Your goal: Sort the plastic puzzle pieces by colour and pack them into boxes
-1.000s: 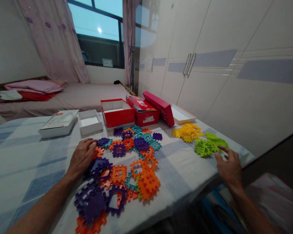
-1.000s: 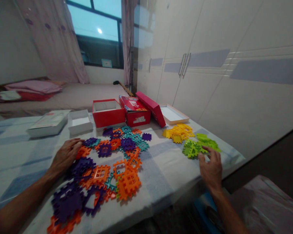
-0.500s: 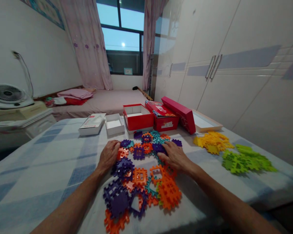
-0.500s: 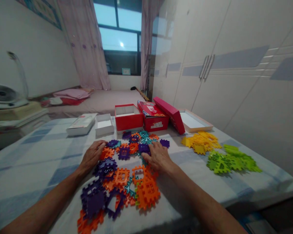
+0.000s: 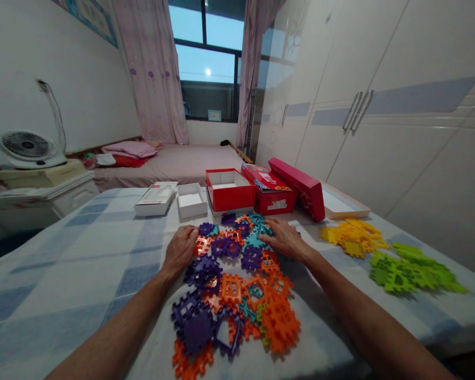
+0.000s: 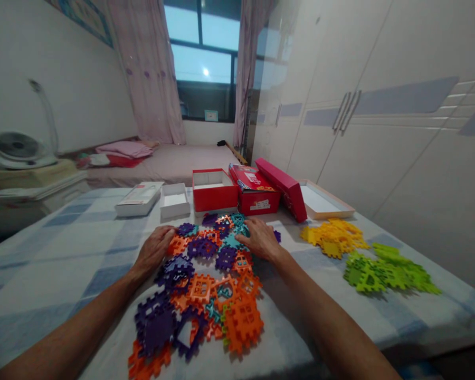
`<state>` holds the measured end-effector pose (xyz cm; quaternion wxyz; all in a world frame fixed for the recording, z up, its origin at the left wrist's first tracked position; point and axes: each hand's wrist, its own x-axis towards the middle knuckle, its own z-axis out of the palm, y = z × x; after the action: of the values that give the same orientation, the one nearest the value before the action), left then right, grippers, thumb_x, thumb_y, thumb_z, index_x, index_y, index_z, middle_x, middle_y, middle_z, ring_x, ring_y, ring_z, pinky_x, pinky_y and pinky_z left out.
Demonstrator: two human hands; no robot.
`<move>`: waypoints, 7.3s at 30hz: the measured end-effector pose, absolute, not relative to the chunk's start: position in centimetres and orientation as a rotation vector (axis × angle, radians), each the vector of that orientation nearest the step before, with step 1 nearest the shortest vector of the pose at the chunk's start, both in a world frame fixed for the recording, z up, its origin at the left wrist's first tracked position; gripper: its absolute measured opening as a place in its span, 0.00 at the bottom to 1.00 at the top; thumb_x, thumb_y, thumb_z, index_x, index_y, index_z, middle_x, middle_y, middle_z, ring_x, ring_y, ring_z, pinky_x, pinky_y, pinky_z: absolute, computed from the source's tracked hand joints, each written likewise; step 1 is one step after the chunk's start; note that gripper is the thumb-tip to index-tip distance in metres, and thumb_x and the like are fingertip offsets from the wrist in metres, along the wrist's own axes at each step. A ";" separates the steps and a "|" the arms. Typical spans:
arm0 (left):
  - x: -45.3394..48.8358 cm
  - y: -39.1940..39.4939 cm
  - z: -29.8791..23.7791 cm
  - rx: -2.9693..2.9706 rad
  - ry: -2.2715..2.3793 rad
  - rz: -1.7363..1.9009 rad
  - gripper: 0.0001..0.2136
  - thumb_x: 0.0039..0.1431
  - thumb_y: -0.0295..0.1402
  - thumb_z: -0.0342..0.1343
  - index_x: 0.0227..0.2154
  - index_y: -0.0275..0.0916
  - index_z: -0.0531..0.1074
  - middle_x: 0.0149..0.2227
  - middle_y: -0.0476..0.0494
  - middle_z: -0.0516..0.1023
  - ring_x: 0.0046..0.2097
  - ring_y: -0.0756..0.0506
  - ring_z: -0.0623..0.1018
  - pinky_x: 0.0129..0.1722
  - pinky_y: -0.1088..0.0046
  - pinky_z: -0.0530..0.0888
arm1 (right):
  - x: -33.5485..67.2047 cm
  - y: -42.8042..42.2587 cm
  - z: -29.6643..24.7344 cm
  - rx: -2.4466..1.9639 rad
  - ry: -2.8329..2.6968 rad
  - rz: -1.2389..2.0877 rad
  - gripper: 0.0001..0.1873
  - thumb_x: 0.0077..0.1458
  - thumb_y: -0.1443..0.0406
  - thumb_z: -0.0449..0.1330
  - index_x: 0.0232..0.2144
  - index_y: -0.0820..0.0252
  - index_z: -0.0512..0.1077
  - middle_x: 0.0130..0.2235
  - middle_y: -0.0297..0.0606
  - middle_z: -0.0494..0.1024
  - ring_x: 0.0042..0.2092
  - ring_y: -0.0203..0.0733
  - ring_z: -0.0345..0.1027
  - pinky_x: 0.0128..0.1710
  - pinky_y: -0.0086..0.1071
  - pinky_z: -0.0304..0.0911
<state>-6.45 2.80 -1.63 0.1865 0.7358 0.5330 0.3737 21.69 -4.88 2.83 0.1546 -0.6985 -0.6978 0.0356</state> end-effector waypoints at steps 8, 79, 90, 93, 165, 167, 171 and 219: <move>-6.4 2.9 -1.6 2.071 1.531 1.028 0.23 0.56 0.44 0.37 0.37 0.34 0.73 0.45 0.36 0.74 0.49 0.41 0.72 0.55 0.63 0.65 | 21.8 -4.4 0.5 -1.899 -1.992 0.097 0.25 0.52 0.59 0.59 0.50 0.64 0.69 0.51 0.47 0.71 0.53 0.47 0.63 0.53 0.37 0.56; -6.9 3.6 -2.2 2.109 1.531 0.984 0.21 0.57 0.42 0.40 0.38 0.37 0.75 0.46 0.38 0.73 0.51 0.41 0.71 0.57 0.62 0.63 | 30.8 -4.4 -0.1 -2.264 -1.717 -0.084 0.25 0.54 0.55 0.55 0.50 0.63 0.71 0.47 0.49 0.74 0.49 0.51 0.68 0.47 0.37 0.61; -6.9 3.3 -1.9 2.117 1.511 0.973 0.22 0.57 0.42 0.40 0.39 0.35 0.74 0.47 0.37 0.72 0.52 0.41 0.71 0.57 0.62 0.64 | 29.9 -4.3 0.8 -2.168 -1.599 -0.157 0.19 0.55 0.60 0.54 0.44 0.66 0.73 0.46 0.48 0.75 0.48 0.47 0.68 0.46 0.35 0.61; -6.9 3.3 -1.9 2.123 1.503 0.979 0.21 0.57 0.42 0.40 0.39 0.36 0.74 0.46 0.38 0.73 0.52 0.41 0.71 0.56 0.62 0.64 | 29.6 -5.2 2.0 -2.362 -1.581 0.001 0.20 0.54 0.53 0.53 0.37 0.61 0.75 0.37 0.45 0.78 0.40 0.49 0.71 0.36 0.35 0.61; -6.5 3.4 -2.5 2.240 1.507 0.982 0.18 0.61 0.34 0.41 0.40 0.34 0.75 0.46 0.38 0.73 0.51 0.43 0.71 0.56 0.65 0.65 | 15.1 -3.7 4.5 -1.384 -2.097 0.679 0.06 0.53 0.65 0.55 0.34 0.62 0.68 0.33 0.36 0.70 0.35 0.38 0.62 0.37 0.32 0.58; -6.5 3.4 -2.7 2.225 1.512 1.002 0.18 0.61 0.34 0.41 0.40 0.34 0.75 0.46 0.38 0.73 0.51 0.43 0.71 0.55 0.65 0.65 | 14.9 -3.1 3.6 -1.451 -2.177 0.495 0.05 0.53 0.66 0.55 0.33 0.62 0.67 0.36 0.39 0.70 0.38 0.40 0.62 0.40 0.34 0.57; -6.5 3.5 -2.8 2.222 1.497 1.025 0.16 0.61 0.34 0.42 0.39 0.37 0.75 0.45 0.40 0.74 0.50 0.44 0.72 0.54 0.65 0.67 | 15.2 -2.7 2.1 -1.433 -2.269 0.345 0.07 0.55 0.63 0.55 0.36 0.61 0.66 0.42 0.43 0.69 0.44 0.43 0.61 0.46 0.37 0.56; -6.6 3.6 -2.7 2.263 1.489 1.004 0.19 0.59 0.36 0.40 0.39 0.35 0.75 0.45 0.38 0.74 0.50 0.43 0.72 0.55 0.65 0.66 | 21.1 -8.4 7.6 -1.474 -1.605 0.438 0.19 0.49 0.58 0.59 0.44 0.57 0.66 0.40 0.37 0.73 0.39 0.40 0.68 0.38 0.33 0.64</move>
<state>-6.62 3.57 -2.65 0.1259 0.7771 0.5112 0.3448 21.13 -8.35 7.57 0.4432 -0.5944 -0.6473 0.1768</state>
